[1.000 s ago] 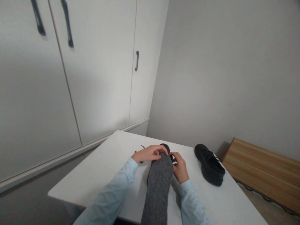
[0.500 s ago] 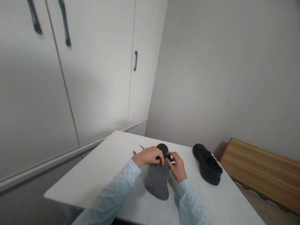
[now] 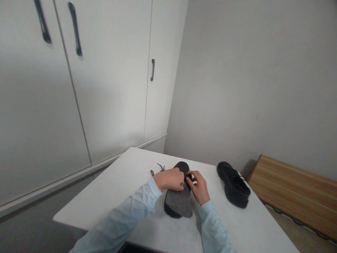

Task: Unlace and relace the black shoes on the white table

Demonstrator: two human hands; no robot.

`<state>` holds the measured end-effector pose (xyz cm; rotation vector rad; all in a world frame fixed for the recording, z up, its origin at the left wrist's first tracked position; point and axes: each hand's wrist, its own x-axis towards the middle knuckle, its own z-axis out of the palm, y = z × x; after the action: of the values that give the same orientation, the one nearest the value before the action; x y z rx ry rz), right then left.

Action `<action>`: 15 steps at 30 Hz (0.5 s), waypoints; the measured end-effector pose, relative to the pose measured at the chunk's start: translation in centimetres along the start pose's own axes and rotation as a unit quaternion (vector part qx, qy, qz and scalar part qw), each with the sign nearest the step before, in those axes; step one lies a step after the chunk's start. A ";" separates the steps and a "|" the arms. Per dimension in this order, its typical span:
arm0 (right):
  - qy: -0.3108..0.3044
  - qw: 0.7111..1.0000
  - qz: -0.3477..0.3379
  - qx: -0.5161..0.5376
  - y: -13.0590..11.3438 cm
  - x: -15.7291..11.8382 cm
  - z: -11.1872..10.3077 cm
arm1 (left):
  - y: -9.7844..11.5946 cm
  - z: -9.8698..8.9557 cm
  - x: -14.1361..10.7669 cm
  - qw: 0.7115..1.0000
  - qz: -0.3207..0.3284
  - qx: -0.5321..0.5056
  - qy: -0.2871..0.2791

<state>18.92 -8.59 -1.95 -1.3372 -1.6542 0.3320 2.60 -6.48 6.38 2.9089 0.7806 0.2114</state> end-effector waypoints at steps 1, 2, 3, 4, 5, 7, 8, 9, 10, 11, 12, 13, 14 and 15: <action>-0.002 1.000 0.001 0.000 0.0 0.0 0.0 | 0.3 -0.1 0.0 1.000 0.001 0.004 -0.007; -0.003 1.000 0.001 0.000 0.0 0.0 0.0 | 0.5 -0.2 0.1 1.000 -0.001 0.007 -0.013; -0.003 1.000 0.002 -0.001 0.0 0.0 0.0 | 0.7 -0.2 0.2 1.000 -0.008 0.010 -0.021; -0.004 1.000 0.001 -0.001 0.0 0.0 0.0 | 0.8 -0.1 0.4 0.999 -0.017 0.014 -0.033; -0.003 1.000 0.001 -0.001 0.0 0.0 0.0 | 0.9 0.0 0.5 0.998 -0.026 0.021 -0.048; -0.001 1.000 -0.002 -0.001 0.1 0.0 0.0 | 1.0 0.4 1.0 0.996 -0.036 0.034 -0.071; -0.001 1.000 -0.003 -0.001 0.1 0.0 0.0 | 1.1 0.6 1.3 0.995 -0.037 0.040 -0.081; -0.001 1.000 -0.004 -0.001 0.2 0.0 0.0 | 1.2 0.9 1.6 0.994 -0.037 0.045 -0.090; -0.001 1.000 -0.005 -0.001 0.2 0.0 0.0 | 1.2 1.1 1.9 0.993 -0.036 0.050 -0.103; -0.001 1.000 -0.005 0.000 0.3 0.1 0.0 | 1.3 1.3 2.2 0.990 -0.036 0.056 -0.121; -0.001 1.000 -0.006 0.000 0.4 0.1 0.0 | 1.4 1.5 2.5 0.987 -0.038 0.063 -0.144; -0.001 1.000 -0.008 0.001 0.4 0.1 0.0 | 1.5 1.7 2.7 0.983 -0.040 0.069 -0.168; 0.000 1.000 -0.010 0.000 0.5 0.1 0.0 | 1.6 1.8 3.0 0.978 -0.042 0.073 -0.188; 0.001 1.000 -0.014 -0.003 0.5 0.1 0.0 | 1.7 1.9 3.2 0.975 -0.045 0.077 -0.203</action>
<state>19.25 -8.31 -2.24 -1.3163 -1.6729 0.3099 6.45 -6.47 5.08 2.8941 0.8803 -0.4587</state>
